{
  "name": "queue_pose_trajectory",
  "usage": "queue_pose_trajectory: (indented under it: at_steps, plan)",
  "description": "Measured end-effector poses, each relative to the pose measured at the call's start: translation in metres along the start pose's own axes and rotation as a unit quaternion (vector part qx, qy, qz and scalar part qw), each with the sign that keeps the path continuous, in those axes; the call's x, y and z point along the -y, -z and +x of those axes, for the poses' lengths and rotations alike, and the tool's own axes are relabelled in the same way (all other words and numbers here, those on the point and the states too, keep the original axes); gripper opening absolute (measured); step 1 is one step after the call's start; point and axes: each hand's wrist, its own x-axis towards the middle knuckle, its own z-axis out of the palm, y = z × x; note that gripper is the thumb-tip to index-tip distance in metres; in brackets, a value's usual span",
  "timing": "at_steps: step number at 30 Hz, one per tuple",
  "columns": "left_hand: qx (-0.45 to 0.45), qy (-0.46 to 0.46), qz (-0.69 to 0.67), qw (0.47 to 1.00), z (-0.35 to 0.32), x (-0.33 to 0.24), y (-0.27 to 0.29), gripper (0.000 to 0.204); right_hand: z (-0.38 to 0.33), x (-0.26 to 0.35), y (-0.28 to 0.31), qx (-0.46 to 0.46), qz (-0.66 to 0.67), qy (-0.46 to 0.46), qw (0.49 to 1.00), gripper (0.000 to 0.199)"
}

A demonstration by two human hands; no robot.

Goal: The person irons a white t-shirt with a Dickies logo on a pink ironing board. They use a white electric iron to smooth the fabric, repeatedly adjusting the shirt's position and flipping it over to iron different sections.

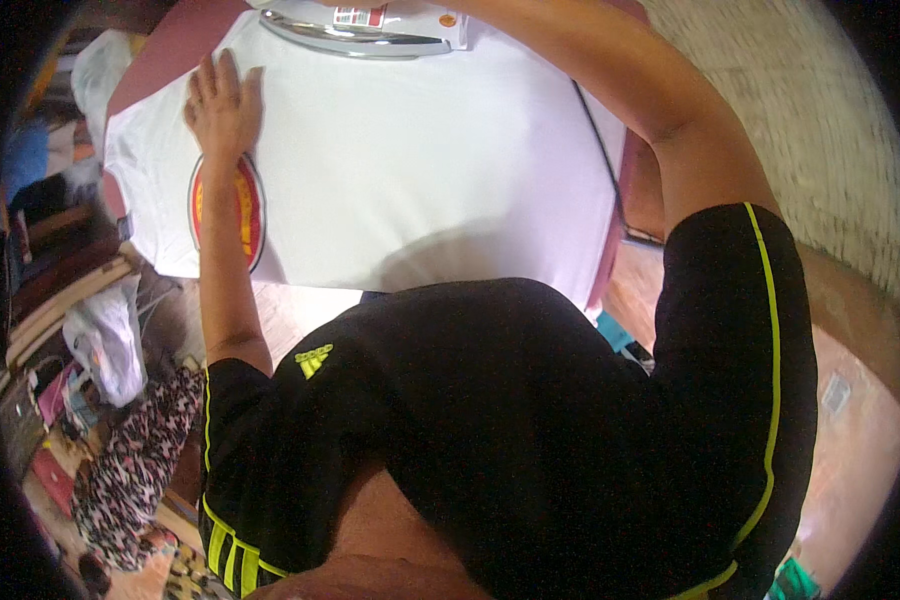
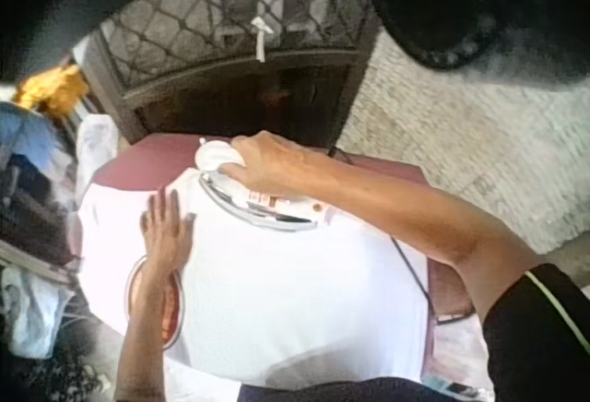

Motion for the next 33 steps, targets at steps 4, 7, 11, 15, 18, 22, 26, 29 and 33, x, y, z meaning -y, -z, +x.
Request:
queue_pose_trajectory:
  at_steps: [4, 7, 11, 15, 18, 22, 26, 29, 33]
  plan:
    - [0.044, 0.009, 0.01, 0.999, 0.008, 0.0, -0.012, 0.072, -0.064, -0.021, 0.034, 0.044, -0.034, -0.059, 0.997, 0.045]
    - [0.042, 0.029, 0.026, 0.998, -0.004, 0.013, -0.001, 0.074, -0.112, -0.037, 0.055, 0.094, -0.055, -0.126, 0.986, 0.042]
    - [0.046, 0.027, 0.036, 0.998, 0.001, 0.011, -0.005, 0.074, -0.196, -0.074, 0.087, 0.068, -0.052, -0.153, 0.985, 0.035]
    - [0.039, 0.02, 0.035, 0.998, 0.004, 0.011, -0.011, 0.071, -0.233, -0.101, 0.108, 0.087, -0.091, -0.078, 0.989, 0.026]
    - [0.047, 0.021, 0.038, 0.998, 0.005, 0.009, -0.005, 0.073, -0.213, -0.095, 0.09, 0.121, -0.103, -0.046, 0.986, 0.027]
    - [0.055, 0.035, 0.024, 0.998, 0.004, 0.015, -0.005, 0.074, -0.147, -0.051, 0.059, 0.097, -0.078, -0.001, 0.992, 0.04]
    - [0.061, 0.026, 0.022, 0.998, 0.013, 0.007, -0.012, 0.073, -0.109, -0.035, 0.037, 0.049, -0.033, 0.06, 0.996, 0.042]
    - [0.046, 0.016, 0.055, 0.997, -0.002, 0.024, -0.007, 0.072, -0.107, -0.031, 0.031, 0.083, -0.029, 0.039, 0.995, 0.041]
    - [0.033, 0.031, 0.021, 0.999, 0.002, 0.001, 0.0, 0.072, -0.145, -0.046, 0.047, 0.091, -0.074, 0.01, 0.993, 0.039]
